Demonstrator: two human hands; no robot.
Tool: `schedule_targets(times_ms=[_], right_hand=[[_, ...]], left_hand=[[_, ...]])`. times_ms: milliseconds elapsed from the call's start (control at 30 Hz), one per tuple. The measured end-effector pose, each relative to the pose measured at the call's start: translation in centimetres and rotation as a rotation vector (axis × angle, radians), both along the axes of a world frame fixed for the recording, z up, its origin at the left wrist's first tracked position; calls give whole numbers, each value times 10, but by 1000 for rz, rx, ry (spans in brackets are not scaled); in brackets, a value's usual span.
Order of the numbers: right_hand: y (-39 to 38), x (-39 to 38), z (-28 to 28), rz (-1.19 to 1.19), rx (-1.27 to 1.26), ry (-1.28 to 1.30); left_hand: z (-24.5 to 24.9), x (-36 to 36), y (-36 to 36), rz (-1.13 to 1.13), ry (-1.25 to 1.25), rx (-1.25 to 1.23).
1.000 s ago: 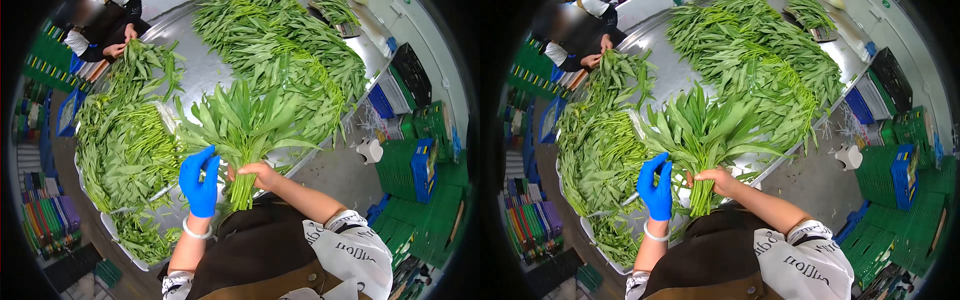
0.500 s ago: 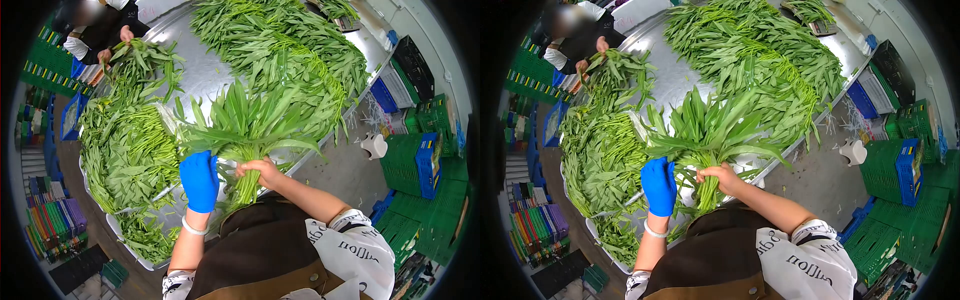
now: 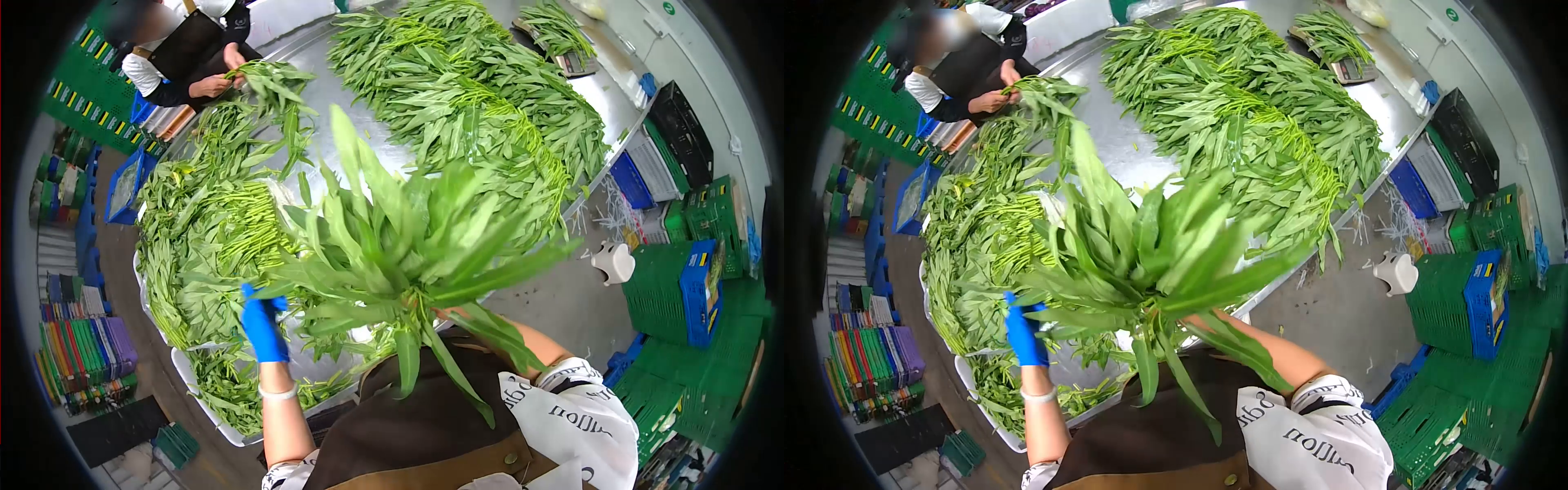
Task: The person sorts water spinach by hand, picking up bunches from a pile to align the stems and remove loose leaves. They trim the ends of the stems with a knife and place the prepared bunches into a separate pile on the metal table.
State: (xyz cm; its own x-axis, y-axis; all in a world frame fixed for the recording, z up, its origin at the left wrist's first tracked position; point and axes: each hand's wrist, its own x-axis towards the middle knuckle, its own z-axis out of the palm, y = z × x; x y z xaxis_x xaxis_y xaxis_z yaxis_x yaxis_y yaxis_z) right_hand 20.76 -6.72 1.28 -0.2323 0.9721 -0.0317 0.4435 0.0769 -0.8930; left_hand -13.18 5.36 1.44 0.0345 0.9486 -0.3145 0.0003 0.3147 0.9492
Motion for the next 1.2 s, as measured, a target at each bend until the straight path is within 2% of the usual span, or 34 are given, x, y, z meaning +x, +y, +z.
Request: schedule_targets(times_ms=[67,133,233,300,367,467,500,567,800,1033,1100,1133,1200], right_hand=[[0,3,3,11,40,-72],[3,2,5,19,66,-121],[8,-1,4,16,80,-143],[7,-7,-1,-63,73,-124],[8,-8,-6,-129,90,-126],[6,-6,-10,-186,131,-119],[5,-5,-12,-192,153,-108],[6,-5,-14,-202,185,-82],[12,-4,-19,-189,350,-97],[28,0,24,-181,491,-263],[31,3,25,-162,475,-292],[32,5,25,-152,467,-307],[35,6,29,-162,466,-308]], left_hand=[[-31,34,-16,115,-487,-287],[-44,38,-43,78,-674,-444],[27,89,-62,5,-743,-312],[-14,58,-72,-79,-762,-345],[8,61,-79,-336,-701,-177],[-4,59,-71,-145,-902,-525],[-6,59,-67,-294,-938,-417],[0,67,-63,-335,-952,-362],[6,78,-52,-217,-933,-371],[30,86,-12,-19,-925,-303],[34,88,5,-51,-1014,-271],[36,86,13,-136,-1110,-254],[44,87,18,-92,-1061,-239]])
